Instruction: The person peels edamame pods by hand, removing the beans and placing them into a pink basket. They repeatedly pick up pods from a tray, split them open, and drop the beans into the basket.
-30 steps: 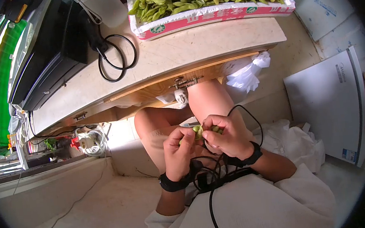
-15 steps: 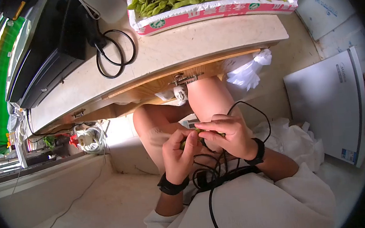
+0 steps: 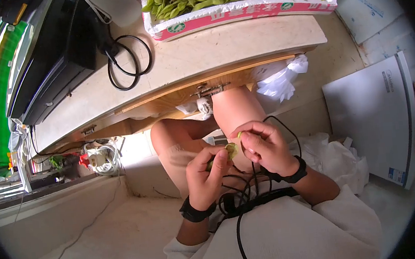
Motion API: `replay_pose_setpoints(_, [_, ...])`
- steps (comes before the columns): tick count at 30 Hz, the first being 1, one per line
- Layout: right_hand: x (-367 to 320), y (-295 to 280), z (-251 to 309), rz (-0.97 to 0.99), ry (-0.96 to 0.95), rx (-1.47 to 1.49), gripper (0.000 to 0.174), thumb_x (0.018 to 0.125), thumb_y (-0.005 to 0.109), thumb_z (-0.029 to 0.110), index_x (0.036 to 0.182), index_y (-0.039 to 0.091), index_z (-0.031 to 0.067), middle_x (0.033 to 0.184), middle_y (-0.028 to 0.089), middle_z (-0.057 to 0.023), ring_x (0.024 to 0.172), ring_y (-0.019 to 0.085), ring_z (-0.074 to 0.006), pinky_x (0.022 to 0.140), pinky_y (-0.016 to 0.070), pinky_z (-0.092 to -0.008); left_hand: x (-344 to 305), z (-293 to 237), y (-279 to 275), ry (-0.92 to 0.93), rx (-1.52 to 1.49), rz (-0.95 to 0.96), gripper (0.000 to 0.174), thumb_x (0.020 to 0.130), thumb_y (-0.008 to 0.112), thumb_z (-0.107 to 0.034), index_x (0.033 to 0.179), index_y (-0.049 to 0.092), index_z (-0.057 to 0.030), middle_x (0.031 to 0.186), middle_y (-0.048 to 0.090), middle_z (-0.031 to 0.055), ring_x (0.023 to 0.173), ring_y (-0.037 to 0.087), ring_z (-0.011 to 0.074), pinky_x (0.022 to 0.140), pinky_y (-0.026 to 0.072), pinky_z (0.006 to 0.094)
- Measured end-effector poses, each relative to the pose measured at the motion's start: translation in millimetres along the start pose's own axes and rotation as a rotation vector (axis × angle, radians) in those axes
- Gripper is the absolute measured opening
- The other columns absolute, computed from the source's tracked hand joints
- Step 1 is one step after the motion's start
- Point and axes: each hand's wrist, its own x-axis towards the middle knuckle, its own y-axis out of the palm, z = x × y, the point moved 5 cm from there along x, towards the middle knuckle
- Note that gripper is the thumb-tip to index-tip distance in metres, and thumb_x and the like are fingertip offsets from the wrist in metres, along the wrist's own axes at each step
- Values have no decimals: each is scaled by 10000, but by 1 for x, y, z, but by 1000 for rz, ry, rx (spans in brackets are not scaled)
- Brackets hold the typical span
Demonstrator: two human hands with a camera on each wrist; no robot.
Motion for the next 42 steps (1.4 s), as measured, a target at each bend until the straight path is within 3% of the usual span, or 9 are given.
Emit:
replay_pose_setpoints(2, [2,-4,-4,30,135,296,196,903,516,124,1027,570,-18,618,486,15,474,374,-30,426,302,-174,-1,-4,-2,-48,-40,-7,175,923,539,-130,920,584,38,772,607,34,696,562,81,634,469,206])
replay_pose_setpoints(10, [7,-5,2,172,243,380,127,880,567,134,933,529,25,653,442,30,540,381,-25,446,286,-156,2,-6,-10,-38,-97,-24,169,924,535,-121,969,583,34,795,602,49,736,571,89,650,489,214])
replay_pose_setpoints(12, [9,-6,2,213,282,319,159,883,585,170,899,501,37,670,441,12,523,371,-28,434,283,-160,2,-5,-10,9,-73,-78,155,919,541,-119,980,595,13,750,612,12,581,417,23,516,324,164])
replay_pose_setpoints(15, [12,-7,4,248,283,160,219,879,615,235,887,527,35,690,459,33,529,377,-13,439,285,-155,3,-6,-11,-1,-109,-36,155,901,561,-78,1009,529,28,856,588,54,762,593,111,693,488,218])
replay_pose_setpoints(19, [15,9,19,311,228,-184,242,875,628,243,943,590,14,679,520,58,529,404,2,451,310,-160,1,-6,-7,40,-127,9,172,890,573,-60,1023,504,24,869,583,55,780,604,118,700,490,222])
replay_pose_setpoints(21, [15,10,15,291,216,-156,222,878,622,229,934,593,16,679,521,61,529,404,2,452,311,-161,1,-9,-4,37,-174,-18,122,879,589,-66,979,546,-11,810,605,17,699,538,50,599,401,167])
replay_pose_setpoints(28, [15,6,21,207,86,-166,172,891,598,193,903,606,22,708,561,60,573,432,9,484,342,-159,-2,1,-7,-77,-37,142,159,907,561,-105,999,539,23,850,614,56,748,571,90,650,451,196])
replay_pose_setpoints(39, [11,10,16,337,130,-177,217,891,597,161,985,579,-34,845,622,-23,756,542,-43,641,444,-195,-2,22,-4,-320,-710,290,142,925,483,-151,867,541,-35,738,581,37,543,396,42,489,285,169])
replay_pose_setpoints(42, [10,8,15,337,109,-234,205,886,602,145,986,582,-33,848,623,-24,754,542,-48,646,447,-197,-2,19,-5,-255,-408,142,186,951,446,-143,866,558,-21,739,595,42,533,394,36,481,304,171])
